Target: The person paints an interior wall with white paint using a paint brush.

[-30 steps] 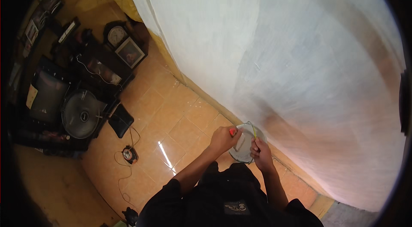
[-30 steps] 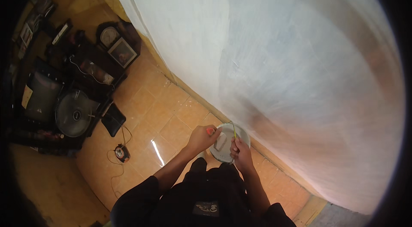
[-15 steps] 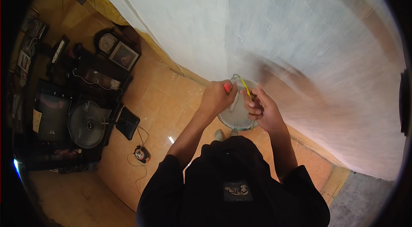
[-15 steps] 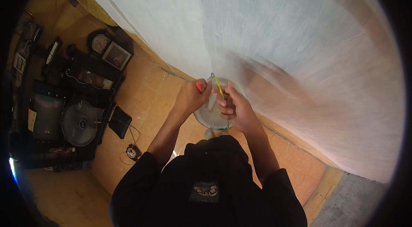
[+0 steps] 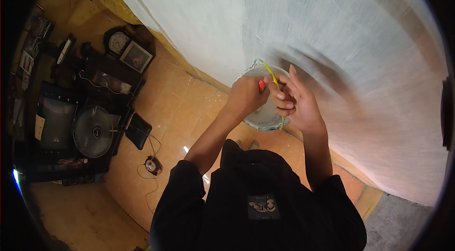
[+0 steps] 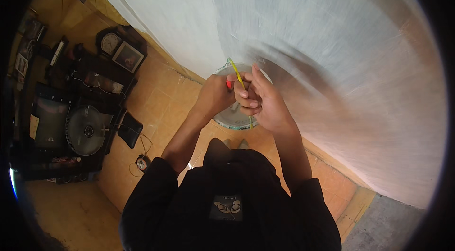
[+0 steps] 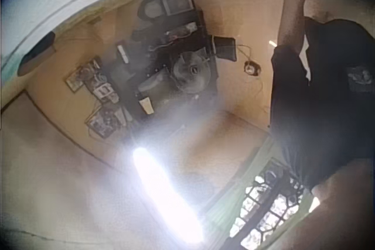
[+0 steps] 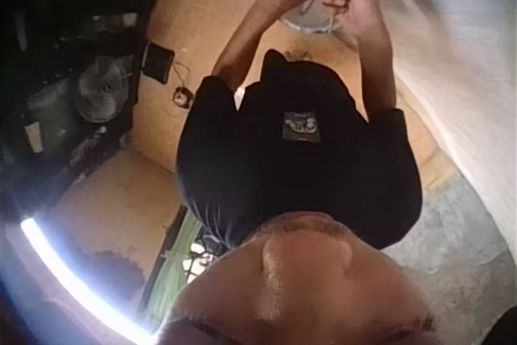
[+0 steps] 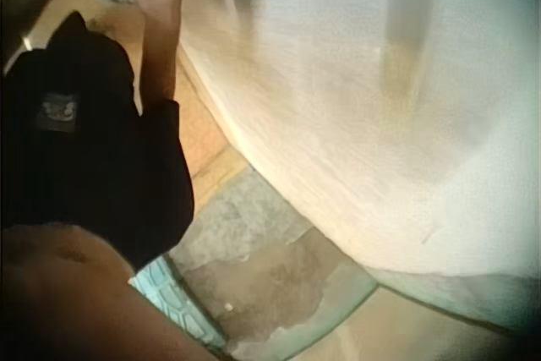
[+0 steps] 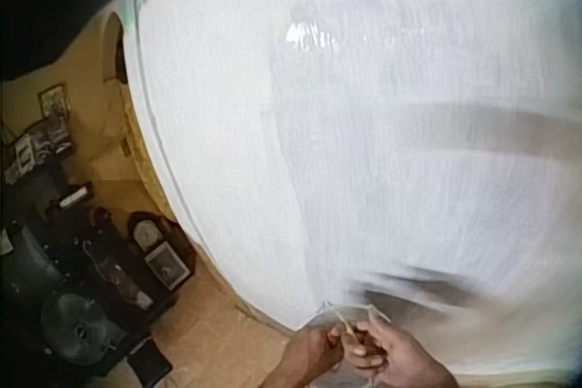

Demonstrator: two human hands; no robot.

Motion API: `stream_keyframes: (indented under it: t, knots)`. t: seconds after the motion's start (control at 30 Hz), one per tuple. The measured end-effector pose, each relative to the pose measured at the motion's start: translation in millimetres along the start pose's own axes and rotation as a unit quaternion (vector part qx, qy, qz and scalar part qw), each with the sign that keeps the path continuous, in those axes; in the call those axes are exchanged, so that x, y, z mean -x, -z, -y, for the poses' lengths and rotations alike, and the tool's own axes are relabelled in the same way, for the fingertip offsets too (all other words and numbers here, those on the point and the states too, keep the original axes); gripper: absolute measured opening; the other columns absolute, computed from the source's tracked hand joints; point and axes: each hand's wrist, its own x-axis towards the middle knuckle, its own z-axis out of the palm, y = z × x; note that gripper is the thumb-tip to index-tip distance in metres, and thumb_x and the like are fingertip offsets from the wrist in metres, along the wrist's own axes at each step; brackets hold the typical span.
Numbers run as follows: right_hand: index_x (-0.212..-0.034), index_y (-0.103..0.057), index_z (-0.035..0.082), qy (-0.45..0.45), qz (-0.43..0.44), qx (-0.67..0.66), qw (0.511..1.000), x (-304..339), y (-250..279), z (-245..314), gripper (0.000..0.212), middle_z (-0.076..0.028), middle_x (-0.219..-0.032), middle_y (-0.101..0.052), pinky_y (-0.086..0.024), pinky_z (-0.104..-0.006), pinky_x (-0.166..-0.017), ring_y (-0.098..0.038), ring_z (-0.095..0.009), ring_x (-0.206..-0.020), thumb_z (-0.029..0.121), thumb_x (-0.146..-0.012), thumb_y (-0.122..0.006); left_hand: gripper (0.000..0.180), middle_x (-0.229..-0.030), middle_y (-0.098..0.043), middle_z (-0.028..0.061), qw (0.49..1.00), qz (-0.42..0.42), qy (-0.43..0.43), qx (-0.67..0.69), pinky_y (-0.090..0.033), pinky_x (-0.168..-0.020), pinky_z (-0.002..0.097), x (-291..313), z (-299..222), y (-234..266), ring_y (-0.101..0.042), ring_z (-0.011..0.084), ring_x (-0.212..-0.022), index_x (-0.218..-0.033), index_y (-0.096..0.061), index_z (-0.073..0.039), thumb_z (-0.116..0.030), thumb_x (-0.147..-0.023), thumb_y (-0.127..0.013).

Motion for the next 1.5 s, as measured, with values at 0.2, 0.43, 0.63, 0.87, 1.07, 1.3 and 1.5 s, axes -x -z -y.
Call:
stream_keyframes:
  t: [0.2,0.43,0.63,0.87,1.07,1.3,1.5]
  knots:
    - [-0.116,-0.052,-0.003,-0.002,-0.007,-0.005,1.000,-10,0,-1,0.065,0.005,-0.072,-0.034,-0.018,-0.0171,-0.042,-0.023,-0.002,-0.051,0.057,-0.098,-0.034,0.029,-0.057,-0.056,0.0214,0.999,-0.028,-0.001,0.018,-0.046,-0.053,0.0461,-2,4,8,-0.058,0.0406,-0.056,-0.062,-0.058,-0.001,-0.021,-0.082,-0.064]
    - [-0.115,-0.052,-0.003,0.010,-0.020,-0.025,0.999,-21,-3,-12,0.064,0.005,-0.073,-0.035,-0.019,-0.0177,-0.044,-0.025,-0.003,-0.053,0.056,-0.098,-0.036,0.029,-0.056,-0.056,0.0207,0.999,-0.024,-0.025,0.005,-0.046,-0.050,0.0453,-6,27,12,-0.057,0.0403,-0.053,-0.061,-0.058,-0.001,-0.021,-0.081,-0.065]
    - [-0.113,-0.055,-0.001,0.041,-0.058,-0.044,0.996,-30,-20,-23,0.062,0.005,-0.072,-0.035,-0.017,-0.0176,-0.042,-0.023,-0.003,-0.051,0.056,-0.098,-0.035,0.028,-0.055,-0.055,0.0202,0.998,0.014,-0.057,-0.007,-0.046,-0.051,0.0451,-12,43,31,-0.056,0.0400,-0.052,-0.061,-0.056,-0.001,-0.019,-0.081,-0.063]
    - [-0.112,-0.056,-0.001,0.075,-0.086,-0.076,0.991,-43,-28,-35,0.060,0.005,-0.071,-0.035,-0.019,-0.0172,-0.043,-0.024,-0.002,-0.051,0.054,-0.099,-0.035,0.029,-0.056,-0.054,0.0212,0.997,0.031,-0.071,0.011,-0.045,-0.050,0.0438,-20,57,54,-0.054,0.0406,-0.051,-0.062,-0.056,-0.001,-0.019,-0.083,-0.063]
    - [-0.111,-0.055,0.000,0.109,-0.115,-0.121,0.980,-47,-24,-49,0.056,0.005,-0.071,-0.036,-0.020,-0.0167,-0.043,-0.024,-0.002,-0.051,0.051,-0.100,-0.034,0.032,-0.067,-0.065,0.0084,0.917,-0.016,0.135,0.375,-0.048,-0.048,0.0240,-21,91,97,-0.063,0.0141,-0.056,-0.076,-0.063,0.003,-0.024,-0.092,-0.062]
    - [-0.112,-0.055,0.001,0.133,-0.098,-0.106,0.981,-52,-39,-52,0.058,0.003,-0.074,-0.036,-0.023,-0.0180,-0.047,-0.027,-0.004,-0.054,0.054,-0.099,-0.036,0.022,-0.074,-0.062,0.0066,0.726,-0.012,0.299,0.619,-0.046,-0.045,0.0203,-16,161,99,-0.062,0.0156,-0.060,-0.086,-0.058,-0.005,-0.026,-0.090,-0.065]
    - [-0.111,-0.054,0.002,0.154,-0.106,-0.107,0.976,-49,-39,-51,0.056,0.003,-0.074,-0.037,-0.023,-0.0183,-0.047,-0.028,-0.004,-0.055,0.053,-0.099,-0.036,0.023,-0.080,-0.064,0.0062,0.702,0.025,0.271,0.658,-0.051,-0.057,0.0185,-15,147,104,-0.063,0.0133,-0.069,-0.092,-0.059,-0.004,-0.027,-0.092,-0.064]
